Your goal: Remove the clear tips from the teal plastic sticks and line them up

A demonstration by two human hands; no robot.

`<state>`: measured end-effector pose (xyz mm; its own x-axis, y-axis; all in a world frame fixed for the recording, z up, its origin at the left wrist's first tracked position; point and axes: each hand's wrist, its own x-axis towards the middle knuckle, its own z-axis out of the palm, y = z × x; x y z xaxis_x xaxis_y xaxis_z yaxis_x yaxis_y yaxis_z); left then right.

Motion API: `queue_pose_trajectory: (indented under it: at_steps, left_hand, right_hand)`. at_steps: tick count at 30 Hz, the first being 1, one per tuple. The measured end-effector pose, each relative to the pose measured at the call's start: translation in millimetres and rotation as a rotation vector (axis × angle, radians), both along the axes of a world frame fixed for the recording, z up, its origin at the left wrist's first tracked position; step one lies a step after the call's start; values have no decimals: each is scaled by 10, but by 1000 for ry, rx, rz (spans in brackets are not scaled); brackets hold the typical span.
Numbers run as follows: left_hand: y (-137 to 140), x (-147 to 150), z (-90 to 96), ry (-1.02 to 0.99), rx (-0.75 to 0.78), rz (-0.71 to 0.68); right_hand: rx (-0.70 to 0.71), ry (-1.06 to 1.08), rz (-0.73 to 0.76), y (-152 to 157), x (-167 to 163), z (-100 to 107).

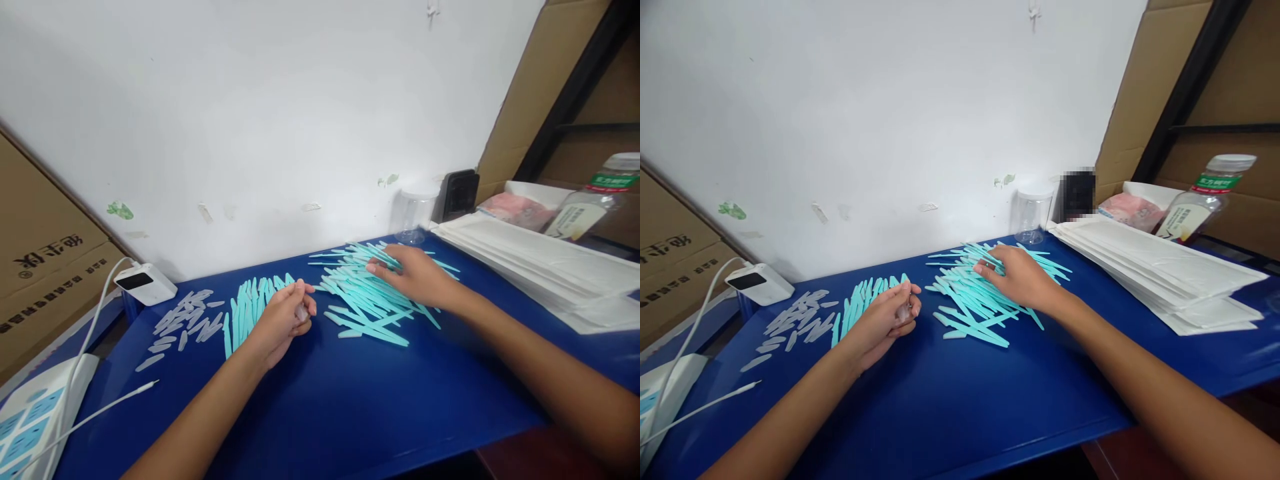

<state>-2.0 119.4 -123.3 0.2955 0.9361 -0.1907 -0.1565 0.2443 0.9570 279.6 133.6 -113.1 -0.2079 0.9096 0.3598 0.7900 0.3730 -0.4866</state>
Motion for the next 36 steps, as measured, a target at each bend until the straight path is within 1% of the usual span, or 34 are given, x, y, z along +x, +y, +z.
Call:
queue_pose_trajectory:
  at_steps: [5, 7, 9, 14, 17, 19, 25, 30, 34, 36]
  left_hand:
    - [29, -22, 18, -217, -244, -53]
    - [25, -18, 35, -274, -292, -65]
    - [21, -16, 46, -303, -301, -71]
    - [13, -6, 28, -301, -263, -81]
    - [1, 9, 14, -263, -227, -80]
    - [-9, 15, 9, -234, -180, -94]
    - [-38, 21, -6, -134, -82, -193]
    - [-59, 25, -12, -57, -1, -259]
    - [-78, 22, -5, 18, 50, -282]
    - [-89, 22, 10, 36, 45, -281]
  right_hand:
    - [-23, 38, -28, 41, 68, -41]
    - [-50, 74, -14, 26, 58, -51]
    - [-82, 107, 13, -2, 33, -42]
    - [-129, 146, 125, -99, -45, 90]
    - [-224, 248, 200, -139, -61, 170]
    - [-273, 315, 223, -151, -54, 195]
    - [-321, 361, 244, -150, -29, 178]
    - [-380, 394, 282, -161, -73, 163]
    - [-441, 426, 303, -183, -128, 161]
    - [-440, 414, 301, -192, -136, 170]
